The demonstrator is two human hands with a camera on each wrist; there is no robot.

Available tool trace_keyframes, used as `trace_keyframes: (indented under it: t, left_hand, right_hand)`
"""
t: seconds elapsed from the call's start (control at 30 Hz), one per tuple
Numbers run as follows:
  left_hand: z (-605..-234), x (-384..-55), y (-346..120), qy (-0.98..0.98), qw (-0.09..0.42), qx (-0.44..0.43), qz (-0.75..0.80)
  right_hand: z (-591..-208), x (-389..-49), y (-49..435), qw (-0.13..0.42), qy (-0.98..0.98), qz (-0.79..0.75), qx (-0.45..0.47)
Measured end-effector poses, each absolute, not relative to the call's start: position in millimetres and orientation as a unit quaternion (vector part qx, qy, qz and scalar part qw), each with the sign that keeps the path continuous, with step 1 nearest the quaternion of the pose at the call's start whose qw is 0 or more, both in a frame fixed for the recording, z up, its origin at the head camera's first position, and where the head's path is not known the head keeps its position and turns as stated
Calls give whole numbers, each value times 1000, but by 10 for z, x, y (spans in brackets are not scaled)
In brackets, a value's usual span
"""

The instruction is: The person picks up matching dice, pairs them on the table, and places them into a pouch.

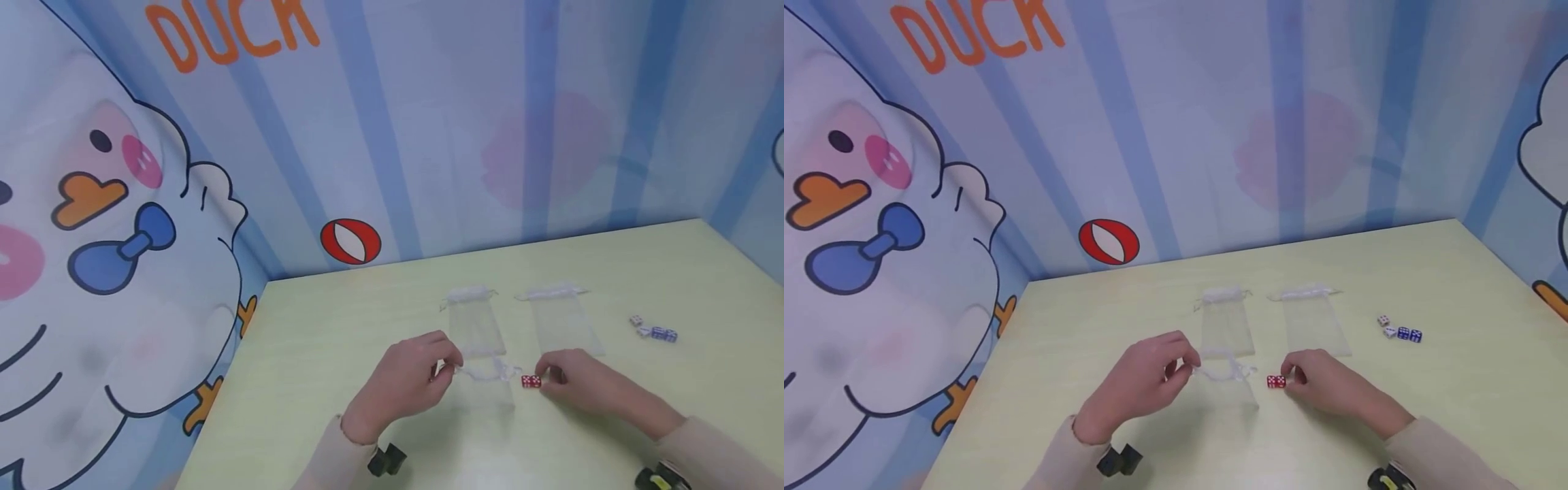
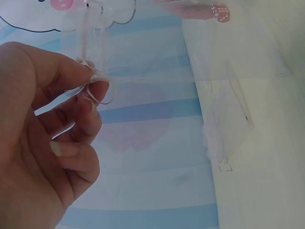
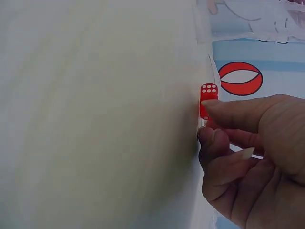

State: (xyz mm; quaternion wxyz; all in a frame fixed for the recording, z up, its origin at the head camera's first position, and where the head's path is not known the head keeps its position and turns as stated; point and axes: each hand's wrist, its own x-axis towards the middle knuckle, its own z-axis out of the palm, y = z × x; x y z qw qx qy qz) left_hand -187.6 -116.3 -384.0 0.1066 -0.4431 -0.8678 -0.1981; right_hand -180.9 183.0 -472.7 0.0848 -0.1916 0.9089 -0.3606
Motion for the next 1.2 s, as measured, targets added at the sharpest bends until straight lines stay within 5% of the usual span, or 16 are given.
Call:
trace_keyframes:
  t: [0.37, 0.77, 1.2]
  left_hand:
    - [-3835, -1851, -1191, -871, 103, -438, -200]
    - [-3840, -1878, -1173, -882, 86, -423, -191]
    - [-3854, -1999, -1060, -876, 102, -429, -194]
  right_hand:
    - [-4511, -1849, 1782, 70, 911, -358, -195]
    - [-3700, -1697, 1455, -48, 864, -424, -266]
    - [-3637, -1934, 1343, 19, 876, -364, -316]
